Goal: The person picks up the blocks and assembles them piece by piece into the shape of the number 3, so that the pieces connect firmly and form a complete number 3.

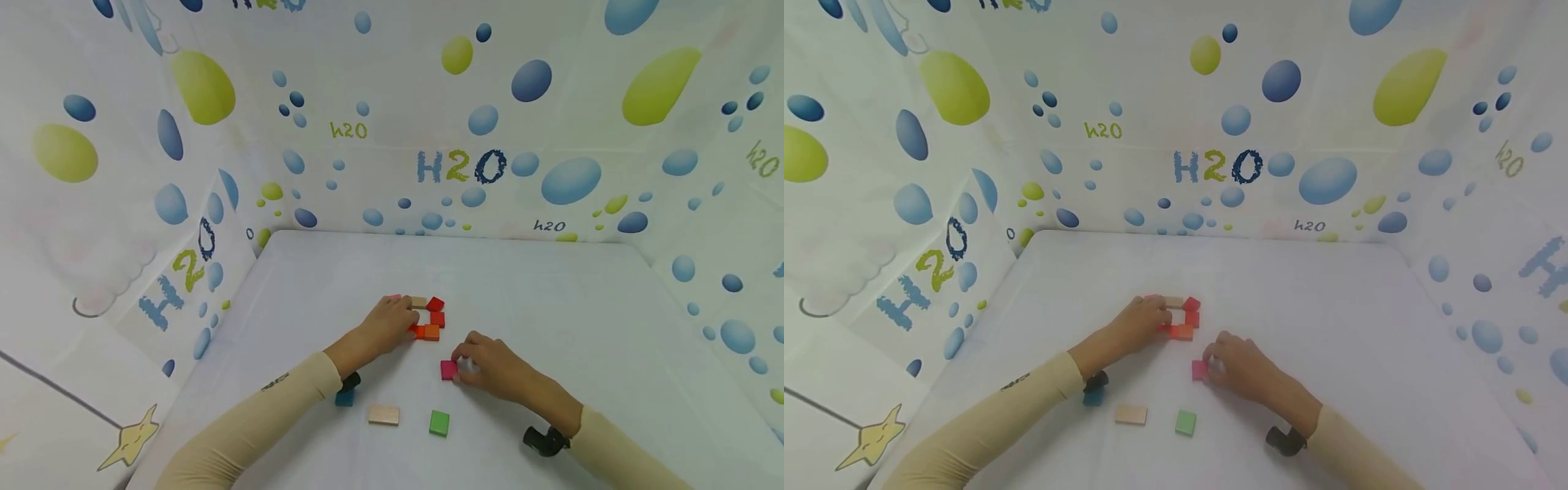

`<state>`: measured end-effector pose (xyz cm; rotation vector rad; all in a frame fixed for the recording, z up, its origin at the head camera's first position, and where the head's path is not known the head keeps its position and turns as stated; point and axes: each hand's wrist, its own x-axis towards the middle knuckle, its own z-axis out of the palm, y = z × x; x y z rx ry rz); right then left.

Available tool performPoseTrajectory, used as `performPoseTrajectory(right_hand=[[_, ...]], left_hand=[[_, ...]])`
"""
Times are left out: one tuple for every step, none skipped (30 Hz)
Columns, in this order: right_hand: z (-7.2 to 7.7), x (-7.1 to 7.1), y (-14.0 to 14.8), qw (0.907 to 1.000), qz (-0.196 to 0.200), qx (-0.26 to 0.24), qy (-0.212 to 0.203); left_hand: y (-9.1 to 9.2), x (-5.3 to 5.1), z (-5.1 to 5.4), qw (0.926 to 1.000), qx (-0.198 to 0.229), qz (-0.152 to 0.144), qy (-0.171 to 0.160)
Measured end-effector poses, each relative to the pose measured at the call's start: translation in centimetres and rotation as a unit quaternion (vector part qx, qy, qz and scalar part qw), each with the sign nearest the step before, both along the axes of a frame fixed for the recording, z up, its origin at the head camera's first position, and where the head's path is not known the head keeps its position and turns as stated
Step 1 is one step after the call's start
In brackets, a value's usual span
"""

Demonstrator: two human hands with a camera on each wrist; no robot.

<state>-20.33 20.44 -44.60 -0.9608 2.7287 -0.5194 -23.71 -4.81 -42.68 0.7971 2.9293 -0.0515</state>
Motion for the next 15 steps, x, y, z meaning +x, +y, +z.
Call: performPoseTrajectory(right_hand=[[0.0,-0.1,-0.1,1.0,-0.002,-0.001,0.004],[-0.1,-0.1,-0.1,1.0,-0.005,-0.003,0.006],[-0.1,-0.2,-0.2,0.9999,-0.008,-0.005,0.007],[-0.1,-0.3,-0.3,0.9999,-0.011,-0.006,0.008],[-0.2,-0.4,-0.3,0.9999,-0.013,-0.008,0.007],[-0.2,-0.5,-0.4,0.9998,-0.016,-0.01,0.005],[-0.3,-0.7,-0.4,0.9998,-0.019,-0.01,0.003],[-0.3,-0.8,-0.5,0.9997,-0.02,-0.013,0.002],[-0.3,-0.9,-0.5,0.9997,-0.019,-0.016,0.002],[-0.3,-1.1,-0.5,0.9997,-0.019,-0.018,0.001],[-0.3,-1.2,-0.6,0.9996,-0.018,-0.021,0.0],[-0.4,-1.3,-0.7,0.9996,-0.018,-0.022,0.001],[-0.4,-1.4,-0.8,0.9996,-0.018,-0.023,0.003],[-0.5,-1.4,-0.9,0.9995,-0.02,-0.023,0.004],[-0.5,-1.5,-1.0,0.9995,-0.021,-0.023,0.007]], left_hand=[[0.0,0.0,0.0,1.0,0.001,0.0,-0.001],[0.0,0.0,0.1,1.0,0.001,0.0,-0.001],[0.0,0.0,0.1,1.0,0.002,0.0,-0.001],[0.0,0.0,0.1,1.0,0.003,0.0,-0.002],[0.0,0.0,0.1,1.0,0.005,0.0,-0.003],[0.0,-0.1,0.1,1.0,0.006,-0.001,-0.004],[0.0,-0.1,0.1,1.0,0.008,-0.001,-0.005],[0.0,-0.1,0.1,0.9999,0.009,-0.001,-0.005],[0.0,-0.1,0.1,0.9999,0.011,0.0,-0.006],[0.0,-0.1,0.1,0.9999,0.011,0.001,-0.008],[0.0,0.0,0.1,0.9999,0.012,0.002,-0.008],[0.0,0.0,0.1,0.9999,0.012,0.003,-0.008],[0.0,0.0,0.1,0.9999,0.012,0.004,-0.009],[0.0,0.0,0.1,0.9999,0.013,0.005,-0.009],[0.0,0.0,0.0,0.9999,0.013,0.006,-0.009]])
